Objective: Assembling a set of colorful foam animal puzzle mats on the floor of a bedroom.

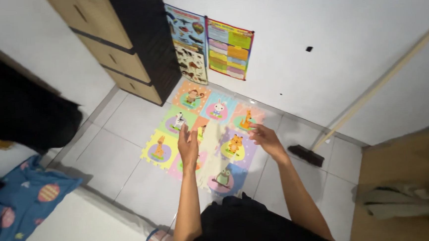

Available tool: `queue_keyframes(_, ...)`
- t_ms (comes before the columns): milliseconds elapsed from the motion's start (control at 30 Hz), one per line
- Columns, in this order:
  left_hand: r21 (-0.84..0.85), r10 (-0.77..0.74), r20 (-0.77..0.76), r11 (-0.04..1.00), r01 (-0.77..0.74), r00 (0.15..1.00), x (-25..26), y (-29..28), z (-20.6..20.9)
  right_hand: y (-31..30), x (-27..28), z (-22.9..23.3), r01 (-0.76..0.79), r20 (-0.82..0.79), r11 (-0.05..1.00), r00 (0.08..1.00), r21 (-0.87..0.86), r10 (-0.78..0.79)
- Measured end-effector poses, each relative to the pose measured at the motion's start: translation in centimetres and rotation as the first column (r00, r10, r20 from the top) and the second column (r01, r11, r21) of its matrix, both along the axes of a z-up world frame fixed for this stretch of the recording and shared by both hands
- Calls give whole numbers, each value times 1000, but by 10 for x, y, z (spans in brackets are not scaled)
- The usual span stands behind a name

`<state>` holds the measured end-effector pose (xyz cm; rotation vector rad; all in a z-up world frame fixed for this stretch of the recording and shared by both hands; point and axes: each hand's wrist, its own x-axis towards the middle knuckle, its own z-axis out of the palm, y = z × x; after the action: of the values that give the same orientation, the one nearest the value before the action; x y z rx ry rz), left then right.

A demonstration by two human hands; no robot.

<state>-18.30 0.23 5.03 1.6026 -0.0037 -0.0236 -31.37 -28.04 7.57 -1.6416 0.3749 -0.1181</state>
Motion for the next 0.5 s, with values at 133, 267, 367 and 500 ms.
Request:
queue_keyframes(133,-38,47,14,998,-46,999,6,-9,41,-25,27,4,-40,38,997,998,-73,43)
queue_keyframes(267,-52,17,-12,998,-17,1000,22,-48,82,-109,72,9,64,238,878,969,-474,58)
queue_keyframes(367,-110,-54,160,991,72,986,46,-98,104,-204,131,59,256,392,682,919,-685,49)
queue_keyframes(500,-172,-44,248,981,89,968,59,-164,172,-312,174,205,361,459,469,881,-806,110)
